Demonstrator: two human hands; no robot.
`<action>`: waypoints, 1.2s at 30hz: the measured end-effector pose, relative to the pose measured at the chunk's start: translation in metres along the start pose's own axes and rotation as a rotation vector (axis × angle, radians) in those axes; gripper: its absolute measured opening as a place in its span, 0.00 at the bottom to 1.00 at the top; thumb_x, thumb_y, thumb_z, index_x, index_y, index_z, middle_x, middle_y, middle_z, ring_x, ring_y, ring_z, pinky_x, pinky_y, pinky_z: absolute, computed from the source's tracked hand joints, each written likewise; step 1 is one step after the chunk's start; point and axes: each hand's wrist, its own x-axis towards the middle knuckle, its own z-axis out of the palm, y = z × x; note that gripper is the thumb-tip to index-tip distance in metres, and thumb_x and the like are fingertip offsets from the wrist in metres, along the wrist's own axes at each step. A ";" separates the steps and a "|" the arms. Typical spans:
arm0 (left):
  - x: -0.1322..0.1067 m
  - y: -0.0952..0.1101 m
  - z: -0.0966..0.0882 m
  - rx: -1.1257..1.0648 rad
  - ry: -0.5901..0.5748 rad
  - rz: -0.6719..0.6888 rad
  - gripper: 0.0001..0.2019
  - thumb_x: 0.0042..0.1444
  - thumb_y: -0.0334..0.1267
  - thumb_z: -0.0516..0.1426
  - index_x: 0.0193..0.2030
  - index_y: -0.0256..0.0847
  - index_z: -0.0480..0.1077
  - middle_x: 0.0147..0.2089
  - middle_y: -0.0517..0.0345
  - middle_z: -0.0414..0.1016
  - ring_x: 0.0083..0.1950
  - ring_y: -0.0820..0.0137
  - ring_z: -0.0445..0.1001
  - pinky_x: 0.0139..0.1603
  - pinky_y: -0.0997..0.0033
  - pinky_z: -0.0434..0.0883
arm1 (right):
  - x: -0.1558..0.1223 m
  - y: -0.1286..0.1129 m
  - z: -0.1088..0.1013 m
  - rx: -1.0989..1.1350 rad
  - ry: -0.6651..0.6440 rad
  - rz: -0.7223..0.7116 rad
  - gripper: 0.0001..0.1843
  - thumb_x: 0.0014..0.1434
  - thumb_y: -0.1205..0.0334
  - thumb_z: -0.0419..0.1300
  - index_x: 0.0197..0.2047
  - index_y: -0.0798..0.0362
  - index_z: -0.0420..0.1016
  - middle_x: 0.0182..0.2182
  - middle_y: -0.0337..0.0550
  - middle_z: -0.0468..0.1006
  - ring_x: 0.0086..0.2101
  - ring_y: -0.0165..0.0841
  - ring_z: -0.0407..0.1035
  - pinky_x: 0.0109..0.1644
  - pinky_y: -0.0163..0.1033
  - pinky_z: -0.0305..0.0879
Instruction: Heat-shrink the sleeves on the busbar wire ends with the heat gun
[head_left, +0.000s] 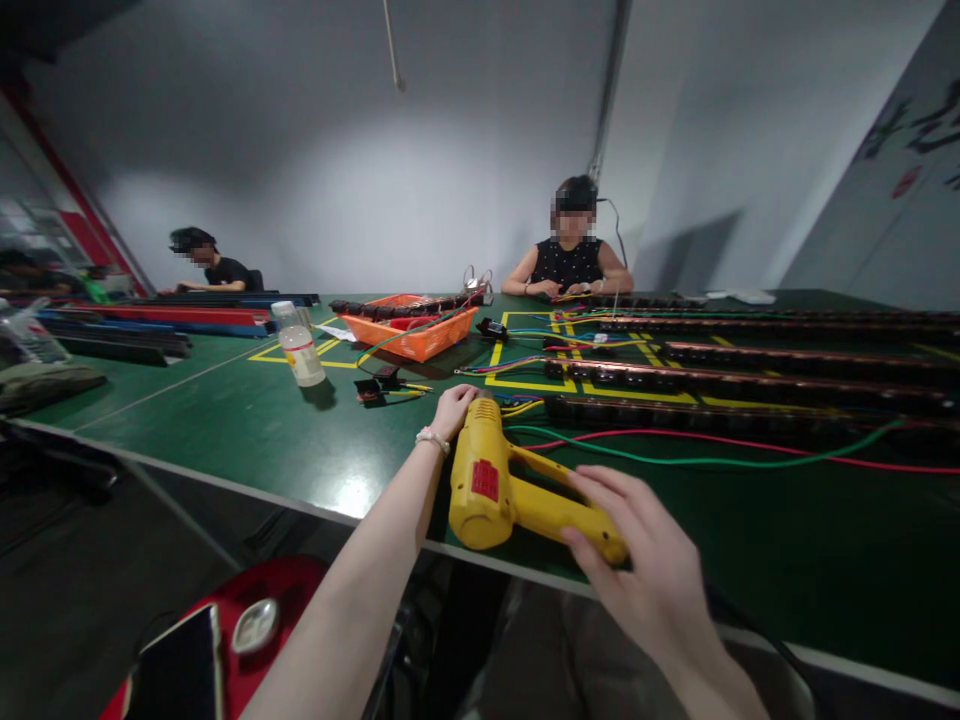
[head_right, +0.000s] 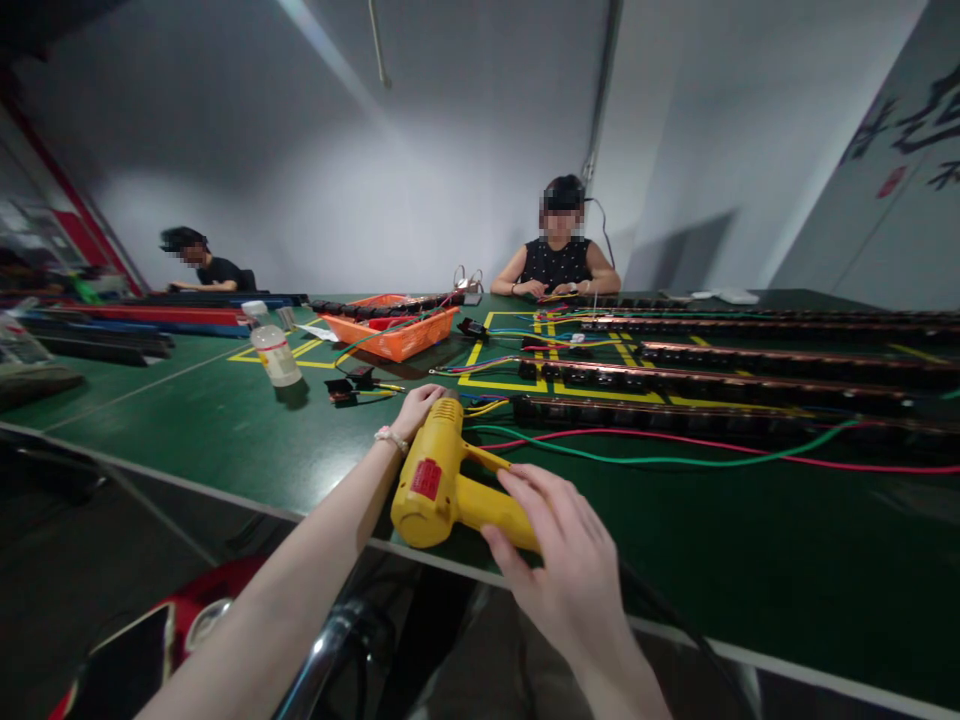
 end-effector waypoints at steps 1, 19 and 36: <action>0.000 0.000 0.000 -0.008 0.004 0.005 0.12 0.53 0.39 0.53 0.31 0.34 0.74 0.33 0.53 0.76 0.35 0.69 0.71 0.38 0.72 0.66 | 0.001 0.001 0.005 -0.014 -0.041 -0.020 0.21 0.59 0.50 0.53 0.50 0.54 0.68 0.46 0.47 0.73 0.43 0.34 0.68 0.46 0.39 0.64; -0.002 0.004 0.003 -0.033 0.080 0.119 0.13 0.54 0.42 0.52 0.30 0.36 0.73 0.27 0.58 0.72 0.30 0.73 0.68 0.34 0.76 0.64 | -0.018 0.041 0.001 -0.242 -0.264 -0.027 0.25 0.57 0.44 0.54 0.51 0.52 0.68 0.40 0.39 0.77 0.39 0.31 0.70 0.44 0.39 0.56; -0.005 0.005 0.007 -0.036 0.135 0.039 0.11 0.52 0.40 0.54 0.32 0.35 0.74 0.28 0.57 0.73 0.30 0.73 0.68 0.32 0.75 0.63 | 0.004 0.029 0.001 -0.261 -0.452 0.114 0.17 0.49 0.45 0.58 0.30 0.52 0.69 0.29 0.40 0.77 0.31 0.35 0.70 0.38 0.42 0.56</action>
